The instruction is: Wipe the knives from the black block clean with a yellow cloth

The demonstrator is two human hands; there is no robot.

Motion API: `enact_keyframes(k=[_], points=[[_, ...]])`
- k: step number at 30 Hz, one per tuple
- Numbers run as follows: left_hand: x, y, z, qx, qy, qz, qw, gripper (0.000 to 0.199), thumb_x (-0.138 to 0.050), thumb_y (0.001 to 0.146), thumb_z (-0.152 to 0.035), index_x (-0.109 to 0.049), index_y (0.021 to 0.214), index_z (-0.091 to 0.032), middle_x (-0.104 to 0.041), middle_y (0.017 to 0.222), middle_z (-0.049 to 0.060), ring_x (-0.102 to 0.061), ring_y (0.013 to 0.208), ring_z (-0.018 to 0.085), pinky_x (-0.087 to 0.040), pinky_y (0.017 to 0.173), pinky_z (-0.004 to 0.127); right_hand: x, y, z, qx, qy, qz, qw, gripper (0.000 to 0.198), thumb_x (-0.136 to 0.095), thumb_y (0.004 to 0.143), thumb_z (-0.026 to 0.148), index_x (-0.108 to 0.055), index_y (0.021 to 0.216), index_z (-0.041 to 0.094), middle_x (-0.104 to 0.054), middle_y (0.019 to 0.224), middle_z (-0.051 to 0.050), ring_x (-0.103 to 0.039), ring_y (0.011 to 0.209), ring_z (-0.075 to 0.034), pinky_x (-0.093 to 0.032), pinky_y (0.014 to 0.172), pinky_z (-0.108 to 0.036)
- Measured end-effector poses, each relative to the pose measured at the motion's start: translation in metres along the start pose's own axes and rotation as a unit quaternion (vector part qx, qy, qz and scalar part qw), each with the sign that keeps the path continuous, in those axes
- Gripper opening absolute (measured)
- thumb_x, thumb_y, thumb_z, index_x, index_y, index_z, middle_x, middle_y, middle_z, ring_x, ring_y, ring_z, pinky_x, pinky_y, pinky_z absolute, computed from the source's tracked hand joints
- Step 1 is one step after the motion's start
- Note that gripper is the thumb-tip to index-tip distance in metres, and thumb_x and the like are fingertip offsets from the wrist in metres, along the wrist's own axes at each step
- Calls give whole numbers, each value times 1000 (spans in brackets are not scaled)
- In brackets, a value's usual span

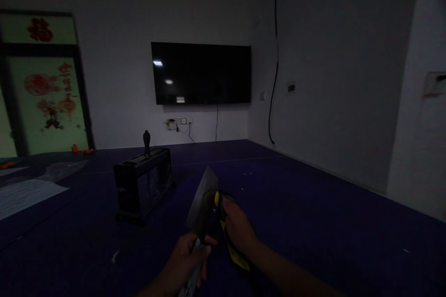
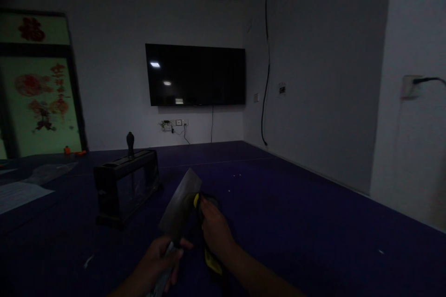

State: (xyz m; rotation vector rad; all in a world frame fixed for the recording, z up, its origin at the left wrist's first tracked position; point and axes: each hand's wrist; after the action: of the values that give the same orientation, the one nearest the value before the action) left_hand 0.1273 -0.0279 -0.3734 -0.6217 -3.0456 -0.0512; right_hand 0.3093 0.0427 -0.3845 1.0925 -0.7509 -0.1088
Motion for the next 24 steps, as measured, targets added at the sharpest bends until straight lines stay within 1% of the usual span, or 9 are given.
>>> enact_keyframes(k=[8, 10, 14, 15, 17, 19, 20, 22, 24], points=[[-1, 2, -1, -24, 35, -124, 991, 38, -60, 67, -51, -51, 78, -16, -42, 38, -9, -36, 28, 6, -31, 31, 17, 6, 1, 5, -17, 39, 3, 999, 70, -31, 66, -5, -44, 131, 16, -53, 129, -8, -45, 123, -18, -38, 104, -40], [0, 2, 1, -33, 28, -139, 989, 38, -62, 67, -46, -55, 88, -15, -46, 44, -9, -37, 29, 6, -30, 32, 17, 5, 1, 5, -12, 41, 4, 999, 71, -31, 66, -5, -43, 132, 18, -53, 130, -8, -45, 123, -17, -38, 104, -40], [2, 2, 1, -62, 7, -165, 984, 67, -66, 66, -38, -45, 126, -16, -60, 71, -3, -41, 34, 5, -33, 34, 19, 3, -1, 3, -16, 38, -3, 999, 69, -32, 67, -4, -46, 131, 18, -55, 126, -9, -47, 121, -19, -39, 103, -42], [2, 2, 0, -80, 3, -171, 982, 69, -68, 65, -38, -45, 127, -16, -63, 79, 0, -48, 40, 7, -38, 38, 20, 3, -1, 2, -19, 38, -8, 999, 68, -32, 68, -4, -47, 130, 18, -56, 126, -9, -48, 120, -19, -39, 102, -43], [3, 2, -4, -125, -10, -177, 976, 65, -72, 62, -37, -52, 121, -16, -66, 94, 6, -62, 69, 14, -49, 60, 23, 2, -2, 2, -21, 41, -19, 999, 66, -32, 69, -3, -47, 130, 18, -56, 125, -9, -50, 119, -20, -41, 101, -43], [4, 1, -7, -156, -27, -187, 970, 61, -75, 59, -35, -57, 114, -16, -66, 104, 8, -60, 97, 21, -47, 82, 26, 2, -2, 1, -19, 48, -26, 998, 67, -32, 71, -3, -45, 132, 20, -56, 126, -8, -51, 118, -20, -41, 101, -42], [4, 1, -8, -159, -32, -196, 967, 62, -76, 57, -35, -57, 113, -16, -66, 104, 9, -59, 100, 22, -46, 84, 27, 3, -2, 2, -17, 51, -28, 998, 67, -32, 71, -3, -44, 133, 20, -56, 126, -8, -51, 118, -20, -42, 101, -42], [4, 0, -8, -143, -31, -218, 965, 68, -76, 56, -36, -53, 117, -16, -66, 99, 9, -63, 84, 20, -49, 69, 26, 3, -2, 3, -9, 54, -26, 998, 68, -31, 71, -4, -43, 134, 20, -55, 127, -7, -50, 118, -19, -42, 101, -41], [4, 0, -5, -121, -25, -233, 965, 73, -74, 57, -36, -47, 121, -15, -66, 90, 6, -59, 58, 14, -44, 49, 23, 3, -2, 4, 0, 54, -19, 998, 68, -31, 69, -4, -44, 133, 19, -56, 126, -8, -50, 118, -19, -42, 101, -41]])
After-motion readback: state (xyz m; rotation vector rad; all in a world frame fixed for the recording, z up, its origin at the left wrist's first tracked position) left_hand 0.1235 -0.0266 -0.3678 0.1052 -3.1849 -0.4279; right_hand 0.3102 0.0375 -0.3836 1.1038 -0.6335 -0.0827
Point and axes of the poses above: each hand's wrist, its own y-axis towards the middle knuckle, its own x-axis out of the back of the hand, z = x × y
